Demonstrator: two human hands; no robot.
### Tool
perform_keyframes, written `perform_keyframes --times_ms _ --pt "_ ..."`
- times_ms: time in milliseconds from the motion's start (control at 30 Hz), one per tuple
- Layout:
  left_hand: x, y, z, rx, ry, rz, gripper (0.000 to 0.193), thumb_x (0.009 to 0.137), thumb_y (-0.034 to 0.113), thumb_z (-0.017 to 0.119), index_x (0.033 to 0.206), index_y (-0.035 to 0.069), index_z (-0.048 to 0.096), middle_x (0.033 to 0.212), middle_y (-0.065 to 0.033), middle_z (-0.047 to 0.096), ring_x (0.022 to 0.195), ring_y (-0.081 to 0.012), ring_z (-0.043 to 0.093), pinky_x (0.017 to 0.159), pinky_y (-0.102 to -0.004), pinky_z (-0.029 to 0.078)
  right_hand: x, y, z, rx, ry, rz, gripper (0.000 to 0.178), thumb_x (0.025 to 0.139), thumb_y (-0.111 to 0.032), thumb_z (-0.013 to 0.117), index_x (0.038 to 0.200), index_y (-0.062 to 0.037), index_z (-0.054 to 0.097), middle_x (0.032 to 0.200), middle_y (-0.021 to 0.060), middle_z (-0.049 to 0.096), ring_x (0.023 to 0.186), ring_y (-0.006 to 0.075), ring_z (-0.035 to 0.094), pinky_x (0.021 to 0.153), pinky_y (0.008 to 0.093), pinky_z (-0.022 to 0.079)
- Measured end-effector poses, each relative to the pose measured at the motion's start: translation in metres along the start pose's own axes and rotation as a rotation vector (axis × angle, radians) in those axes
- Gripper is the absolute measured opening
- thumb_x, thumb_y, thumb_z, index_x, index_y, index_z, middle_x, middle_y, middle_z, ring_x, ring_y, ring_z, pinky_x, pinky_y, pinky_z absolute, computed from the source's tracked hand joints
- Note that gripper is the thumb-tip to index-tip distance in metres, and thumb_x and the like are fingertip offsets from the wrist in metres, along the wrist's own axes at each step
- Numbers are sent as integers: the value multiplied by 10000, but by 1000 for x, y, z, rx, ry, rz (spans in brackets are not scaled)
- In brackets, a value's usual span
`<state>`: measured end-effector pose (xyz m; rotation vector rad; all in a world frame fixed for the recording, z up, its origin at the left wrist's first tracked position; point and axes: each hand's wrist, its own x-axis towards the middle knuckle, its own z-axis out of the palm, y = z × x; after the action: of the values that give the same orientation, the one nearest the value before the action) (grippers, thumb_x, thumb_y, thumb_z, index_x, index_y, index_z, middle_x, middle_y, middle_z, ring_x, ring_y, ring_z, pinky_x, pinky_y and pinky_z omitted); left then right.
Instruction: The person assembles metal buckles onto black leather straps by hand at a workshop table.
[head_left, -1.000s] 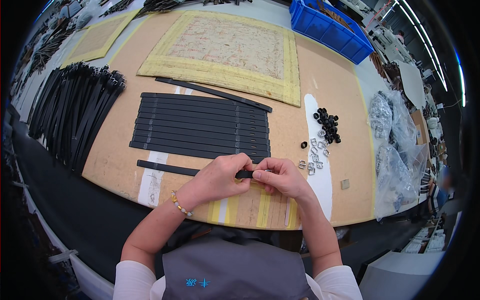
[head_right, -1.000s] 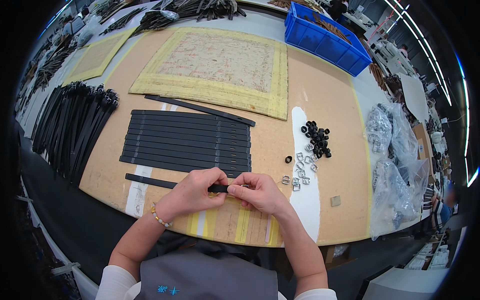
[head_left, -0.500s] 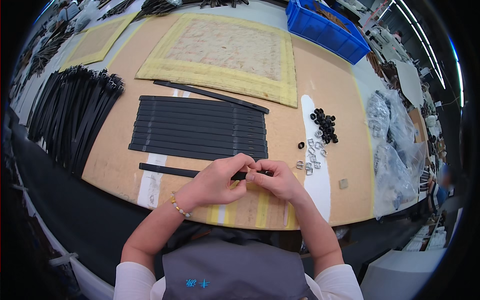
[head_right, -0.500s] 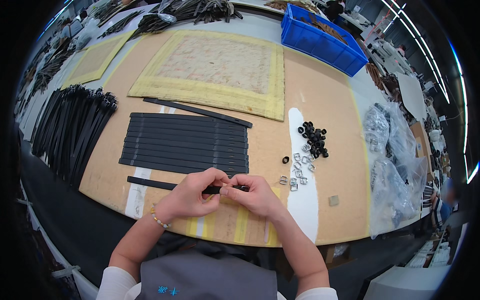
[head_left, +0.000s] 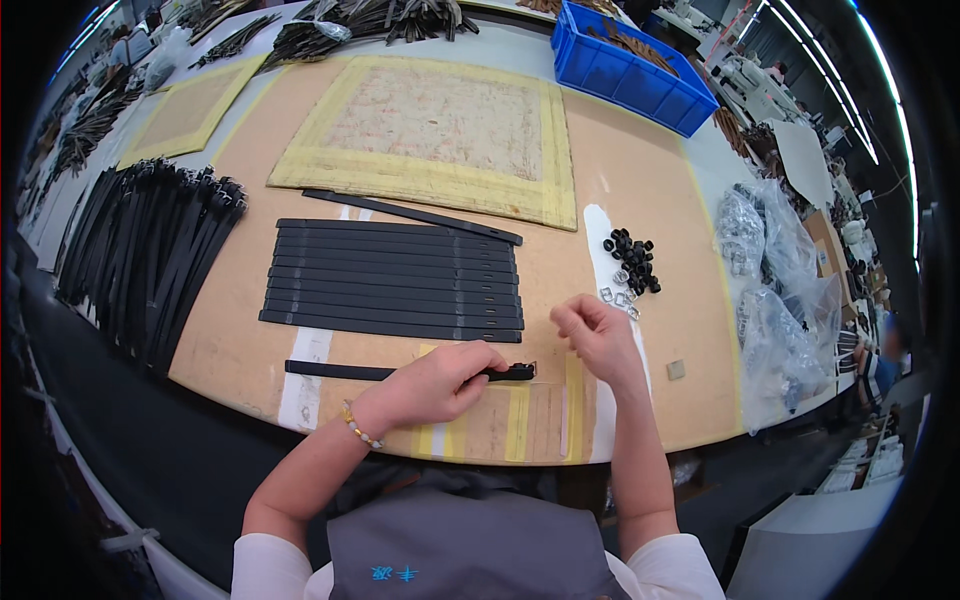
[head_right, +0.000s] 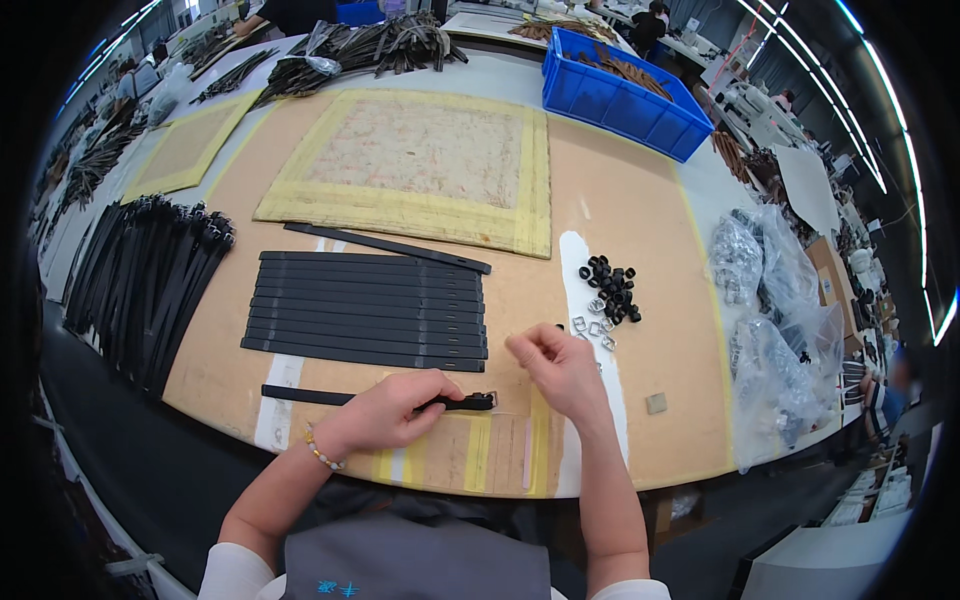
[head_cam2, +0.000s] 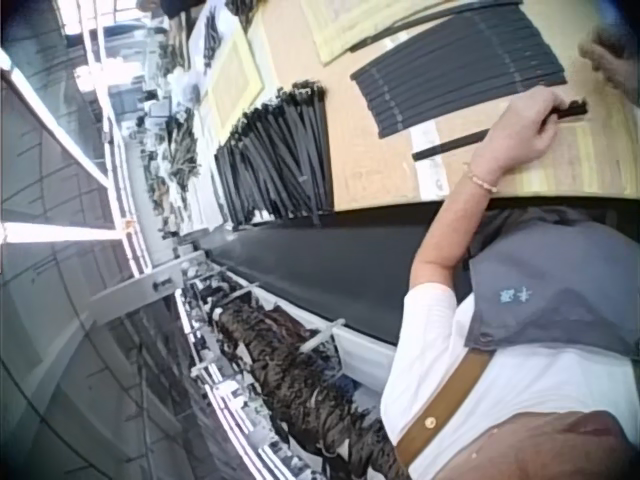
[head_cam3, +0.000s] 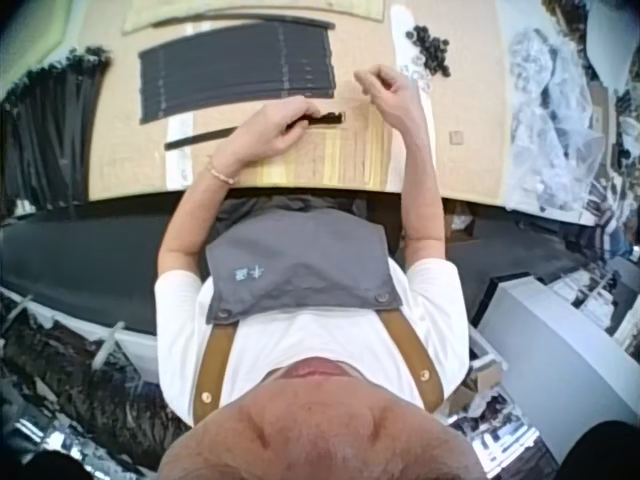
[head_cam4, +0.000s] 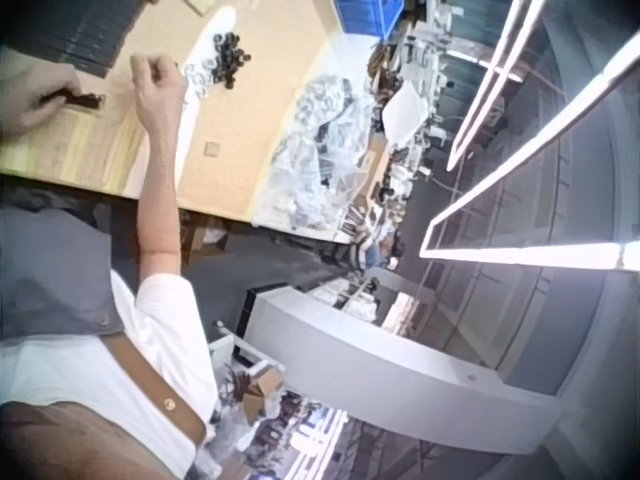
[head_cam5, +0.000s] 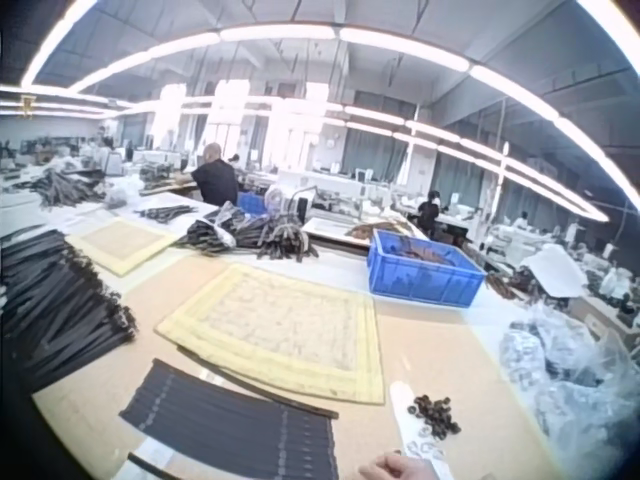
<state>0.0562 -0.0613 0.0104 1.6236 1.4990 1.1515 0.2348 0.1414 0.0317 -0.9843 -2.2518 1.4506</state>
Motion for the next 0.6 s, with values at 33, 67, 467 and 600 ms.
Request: perform_keyframes --times_ms 33,67,467,600 --pt "-1 -1 1 81 -13 29 195 890 -28 637 1085 -17 643 1047 -132 676 988 -334 664 886 -416 543 6 -1 -9 -41 168 51 175 978 -172 727 932 -4 709 770 -19 667 704 68 592 646 270 497" --pt "0 -3 2 86 -14 30 195 890 -28 637 1085 -17 643 1047 -132 676 988 -334 664 886 -416 543 11 -1 -14 -37 169 48 175 978 -172 727 932 -4 709 770 -19 667 704 68 592 646 270 497" --pt "6 -7 3 513 306 -58 186 857 55 773 995 15 654 985 -120 600 993 -317 576 902 -407 489 13 10 12 62 -8 -25 132 922 -80 732 1041 -24 729 926 34 715 835 95 672 789 257 558" --pt "8 -2 -6 514 238 -100 184 857 58 776 982 18 646 975 -115 590 1004 -313 569 932 -412 476 8 13 13 412 -213 32 120 930 -72 730 1043 -37 716 946 -24 696 875 50 642 822 225 526"
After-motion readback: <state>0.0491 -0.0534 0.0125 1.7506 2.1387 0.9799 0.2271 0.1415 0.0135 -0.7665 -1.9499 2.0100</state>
